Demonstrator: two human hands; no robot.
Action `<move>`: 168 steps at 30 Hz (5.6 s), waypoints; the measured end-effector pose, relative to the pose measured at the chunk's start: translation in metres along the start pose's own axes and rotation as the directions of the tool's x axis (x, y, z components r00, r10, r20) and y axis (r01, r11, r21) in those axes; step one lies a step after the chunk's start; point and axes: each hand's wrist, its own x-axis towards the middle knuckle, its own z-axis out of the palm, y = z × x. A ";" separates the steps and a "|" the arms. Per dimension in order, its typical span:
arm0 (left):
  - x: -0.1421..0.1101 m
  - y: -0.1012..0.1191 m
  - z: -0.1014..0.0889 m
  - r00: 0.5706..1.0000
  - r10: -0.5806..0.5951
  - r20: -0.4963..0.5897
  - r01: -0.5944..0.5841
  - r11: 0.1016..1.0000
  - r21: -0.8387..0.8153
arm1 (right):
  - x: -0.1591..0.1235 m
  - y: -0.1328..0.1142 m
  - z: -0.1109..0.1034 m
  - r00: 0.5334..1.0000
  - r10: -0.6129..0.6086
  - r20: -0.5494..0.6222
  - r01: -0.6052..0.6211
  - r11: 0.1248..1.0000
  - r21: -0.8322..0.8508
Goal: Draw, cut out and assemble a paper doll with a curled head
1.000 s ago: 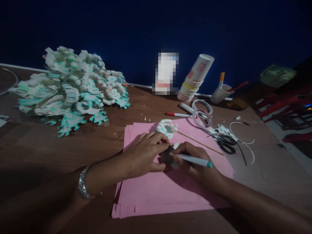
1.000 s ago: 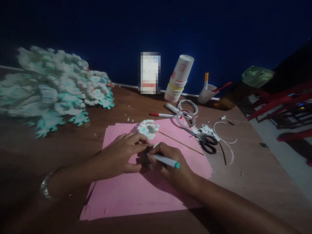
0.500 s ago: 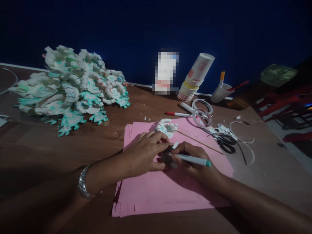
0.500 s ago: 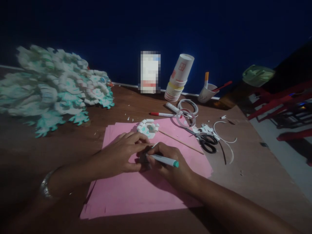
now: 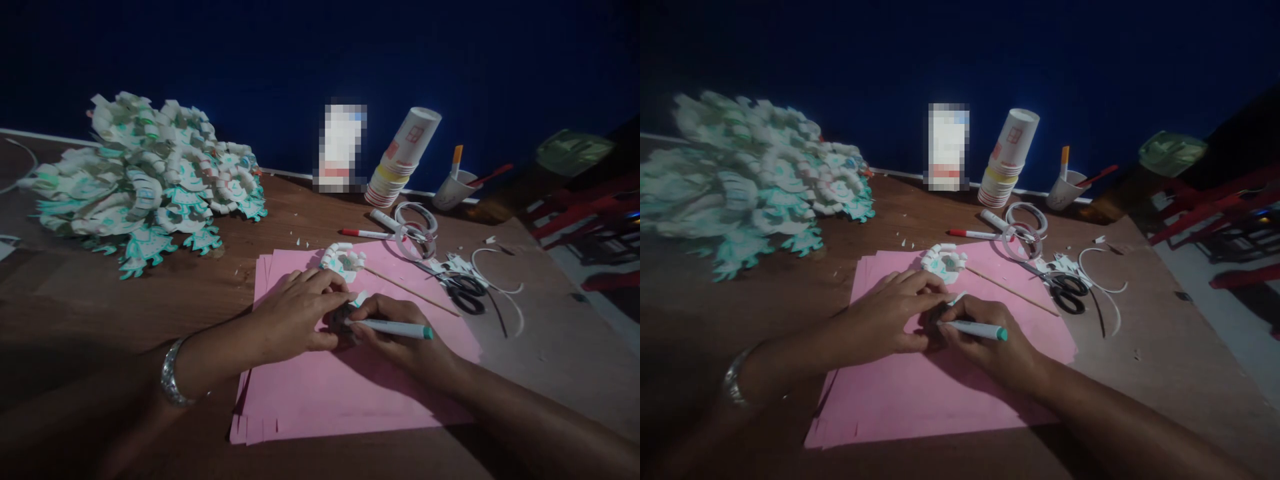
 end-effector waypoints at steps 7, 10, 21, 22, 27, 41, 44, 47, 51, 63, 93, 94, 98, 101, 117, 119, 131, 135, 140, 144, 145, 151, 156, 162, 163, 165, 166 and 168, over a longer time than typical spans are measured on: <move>0.000 -0.002 0.002 1.000 0.005 0.002 -0.005 1.000 0.020 | 0.000 -0.001 -0.001 1.000 0.004 0.016 -0.004 1.000 -0.006; 0.000 -0.002 0.002 1.000 0.008 -0.003 -0.008 1.000 0.016 | 0.000 0.000 -0.001 1.000 0.008 0.015 -0.008 1.000 -0.007; 0.000 -0.001 0.001 1.000 0.000 0.000 0.000 1.000 0.021 | -0.001 0.003 -0.001 0.999 -0.005 -0.033 0.003 0.998 -0.059; 0.000 -0.001 0.001 1.000 0.000 0.001 0.000 1.000 0.021 | -0.001 0.004 -0.001 0.999 -0.008 -0.031 0.006 0.998 -0.059; 0.000 -0.001 0.000 1.000 -0.004 0.005 0.004 1.000 0.024 | -0.001 0.006 -0.001 0.999 -0.009 -0.035 0.007 0.999 -0.053; 0.000 -0.001 0.001 1.000 -0.011 0.010 0.011 1.000 0.014 | -0.001 0.002 -0.002 1.000 -0.011 -0.016 0.010 0.999 -0.034; 0.001 -0.001 0.001 1.000 -0.010 0.008 0.010 1.000 0.019 | -0.002 0.004 -0.002 1.000 -0.010 -0.029 0.009 1.000 -0.028; 0.001 -0.002 0.002 1.000 -0.005 0.007 0.005 1.000 0.025 | -0.002 0.005 -0.002 0.999 -0.003 -0.040 0.002 1.000 -0.023; 0.000 -0.001 0.001 1.000 -0.002 0.006 0.002 1.000 0.028 | -0.001 0.004 -0.003 0.999 0.007 -0.049 -0.009 0.999 -0.044; 0.000 0.001 -0.001 1.000 -0.006 0.001 0.006 1.000 0.021 | -0.001 0.005 -0.003 0.998 0.016 -0.066 -0.018 0.999 -0.032; 0.000 0.001 -0.001 1.000 -0.002 0.001 0.002 0.999 0.040 | 0.001 0.005 -0.003 0.993 -0.027 -0.111 0.013 0.992 -0.127; 0.000 0.001 -0.001 1.000 -0.003 0.002 0.003 0.999 0.041 | 0.001 0.005 -0.003 0.993 -0.030 -0.111 0.015 0.991 -0.132; -0.001 0.000 0.000 1.000 0.000 -0.002 0.000 0.999 0.041 | 0.000 0.006 -0.003 0.993 -0.020 -0.113 0.005 0.992 -0.128; -0.001 -0.001 0.001 1.000 0.001 -0.007 0.000 0.999 0.039 | 0.000 0.007 -0.002 0.994 -0.011 -0.110 -0.002 0.993 -0.115; 0.001 0.001 -0.002 1.000 -0.006 0.001 0.006 1.000 0.019 | 0.000 0.003 -0.004 0.992 0.008 -0.127 -0.017 0.997 -0.071; 0.001 0.001 -0.002 1.000 -0.007 0.002 0.007 1.000 0.025 | 0.000 0.003 -0.004 0.993 0.010 -0.114 -0.018 0.997 -0.070; 0.000 0.001 -0.001 1.000 -0.006 0.003 0.006 1.000 0.022 | 0.000 0.006 -0.003 0.995 0.006 -0.104 -0.014 0.997 -0.077; 0.000 0.001 -0.002 1.000 -0.006 0.005 0.006 1.000 0.010 | -0.001 0.003 -0.005 0.988 0.043 -0.146 -0.047 0.999 -0.023; 0.001 0.001 -0.002 1.000 0.004 -0.005 -0.004 1.000 0.013 | -0.006 -0.002 -0.009 0.978 0.117 -0.171 -0.107 0.992 0.067; 0.001 0.000 -0.001 1.000 0.006 0.001 -0.006 0.999 0.035 | -0.015 -0.002 -0.010 0.987 0.090 -0.130 -0.089 0.996 0.013; 0.001 0.000 -0.001 1.000 0.004 0.007 -0.004 0.999 0.040 | -0.017 -0.002 -0.009 0.992 0.063 -0.108 -0.066 0.997 -0.025; 0.000 -0.001 -0.003 0.999 0.007 0.042 -0.009 0.999 0.046 | -0.028 0.001 -0.011 0.996 -0.011 -0.083 -0.003 0.985 -0.173; 0.000 -0.003 -0.003 0.998 0.023 0.051 -0.025 0.999 0.038 | -0.029 0.001 -0.011 0.996 -0.031 -0.083 0.017 0.986 -0.168; 0.001 -0.001 -0.004 0.998 0.010 0.069 -0.013 0.999 0.038 | -0.029 0.003 -0.011 0.996 -0.082 -0.045 0.072 0.977 -0.202; 0.001 -0.001 -0.004 0.997 0.011 0.072 -0.014 0.999 0.037 | -0.029 0.003 -0.011 0.995 -0.093 -0.038 0.083 0.975 -0.207; 0.001 -0.001 -0.005 0.997 0.013 0.077 -0.016 0.999 0.036 | -0.029 0.004 -0.010 0.994 -0.108 -0.026 0.100 0.971 -0.216; 0.001 -0.001 -0.005 0.997 0.014 0.081 -0.017 0.999 0.036 | -0.029 0.004 -0.010 0.993 -0.113 -0.024 0.105 0.970 -0.218; 0.001 -0.001 -0.006 0.996 0.011 0.087 -0.014 0.999 0.037 | -0.029 0.004 -0.010 0.993 -0.112 -0.020 0.105 0.970 -0.219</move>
